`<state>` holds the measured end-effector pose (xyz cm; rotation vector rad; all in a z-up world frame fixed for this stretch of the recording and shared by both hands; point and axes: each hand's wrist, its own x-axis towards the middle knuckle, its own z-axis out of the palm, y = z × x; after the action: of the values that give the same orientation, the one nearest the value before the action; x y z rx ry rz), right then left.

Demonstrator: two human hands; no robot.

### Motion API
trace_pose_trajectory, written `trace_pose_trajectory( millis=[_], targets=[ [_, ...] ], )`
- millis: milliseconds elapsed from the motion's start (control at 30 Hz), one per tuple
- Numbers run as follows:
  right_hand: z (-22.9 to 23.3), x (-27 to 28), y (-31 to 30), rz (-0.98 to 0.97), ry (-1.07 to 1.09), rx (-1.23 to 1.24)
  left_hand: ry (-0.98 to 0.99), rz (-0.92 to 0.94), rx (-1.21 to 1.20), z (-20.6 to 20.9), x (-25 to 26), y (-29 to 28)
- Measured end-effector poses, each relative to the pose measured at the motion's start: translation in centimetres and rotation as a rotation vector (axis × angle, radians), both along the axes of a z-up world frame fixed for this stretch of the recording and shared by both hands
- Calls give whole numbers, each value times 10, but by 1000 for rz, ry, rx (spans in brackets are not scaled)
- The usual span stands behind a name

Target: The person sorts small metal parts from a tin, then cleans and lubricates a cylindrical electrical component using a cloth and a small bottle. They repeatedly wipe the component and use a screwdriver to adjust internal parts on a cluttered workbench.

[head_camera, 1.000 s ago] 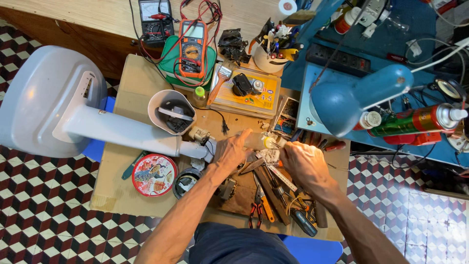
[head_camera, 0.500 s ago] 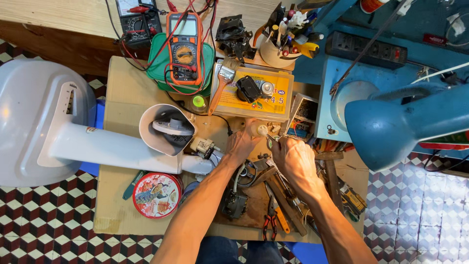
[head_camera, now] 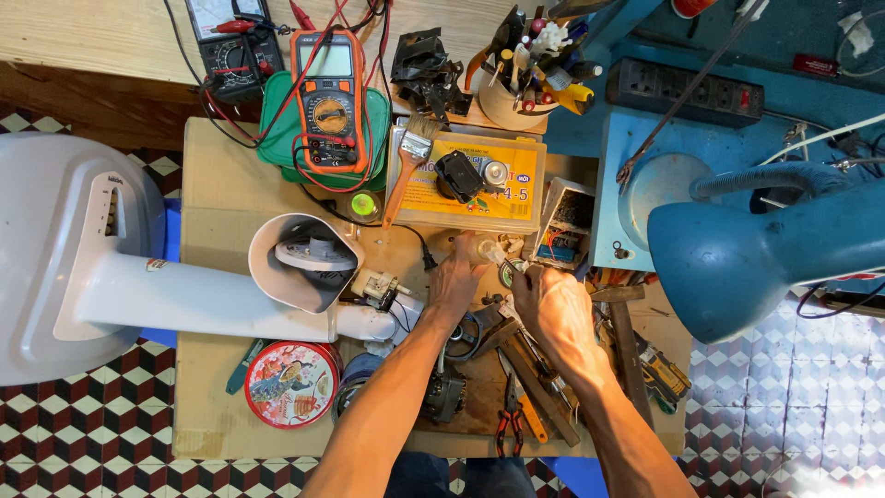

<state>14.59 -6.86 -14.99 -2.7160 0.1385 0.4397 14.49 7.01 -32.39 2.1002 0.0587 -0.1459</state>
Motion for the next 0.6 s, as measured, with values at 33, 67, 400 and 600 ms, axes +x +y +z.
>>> trace_pose_trajectory(
  millis=[33,67,400,600],
  targets=[
    [3,-1,2,6,-44,15,3,-14,11,0,0,2],
    [7,-3,4,5,-27,26,6,-27,22,0,-1,4],
    [44,-45,-3,-276,142,105,184,-55,30,5,3,12],
    [35,-73,-19,-523,167,362,454,167,72,-29,-1,37]
  ],
)
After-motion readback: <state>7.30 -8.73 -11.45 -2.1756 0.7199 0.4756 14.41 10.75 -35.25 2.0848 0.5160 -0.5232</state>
